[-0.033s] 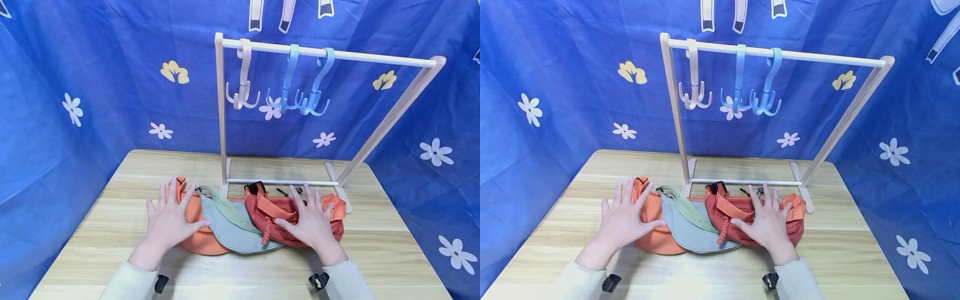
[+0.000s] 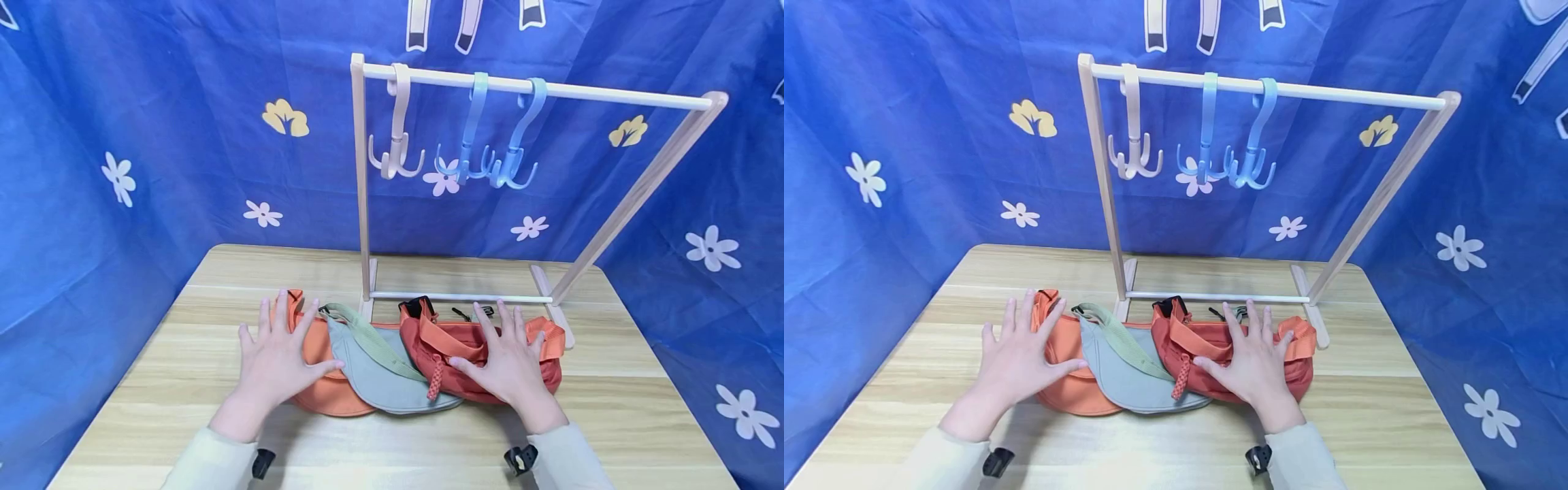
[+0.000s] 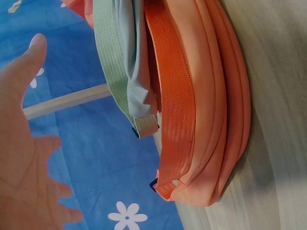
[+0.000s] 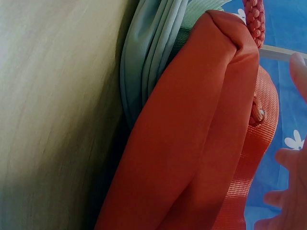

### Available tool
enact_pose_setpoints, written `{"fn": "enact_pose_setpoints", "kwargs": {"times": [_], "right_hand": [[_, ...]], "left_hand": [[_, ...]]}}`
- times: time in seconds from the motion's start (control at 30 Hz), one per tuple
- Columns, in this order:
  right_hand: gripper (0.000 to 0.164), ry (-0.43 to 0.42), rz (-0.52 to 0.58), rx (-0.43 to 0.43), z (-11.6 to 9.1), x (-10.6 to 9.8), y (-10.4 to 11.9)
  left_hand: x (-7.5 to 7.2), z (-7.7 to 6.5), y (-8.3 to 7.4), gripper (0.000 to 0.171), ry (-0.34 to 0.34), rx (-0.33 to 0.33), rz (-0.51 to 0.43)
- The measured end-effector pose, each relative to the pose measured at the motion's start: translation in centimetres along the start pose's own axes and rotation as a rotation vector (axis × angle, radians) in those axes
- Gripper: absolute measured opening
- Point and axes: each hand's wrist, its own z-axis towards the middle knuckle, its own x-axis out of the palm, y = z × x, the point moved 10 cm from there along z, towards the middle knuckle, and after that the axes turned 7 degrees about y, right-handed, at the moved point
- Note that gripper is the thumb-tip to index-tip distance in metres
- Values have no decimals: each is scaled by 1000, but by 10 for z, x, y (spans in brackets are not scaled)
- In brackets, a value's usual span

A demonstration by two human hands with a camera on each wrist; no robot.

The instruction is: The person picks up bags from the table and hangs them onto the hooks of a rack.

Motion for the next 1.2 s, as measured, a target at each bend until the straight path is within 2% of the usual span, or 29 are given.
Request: {"fn": "enact_pose_setpoints", "kwargs": {"times": [0.77,1.2], "right_hand": [[100,-24,12,-25,-1,-2,0],[100,-40,24,-54,-2,-3,-2]], "left_hand": [[-1,-1,-1,107,17,-5,-34],[-3,6,-18,101,-14,46,-45]]}}
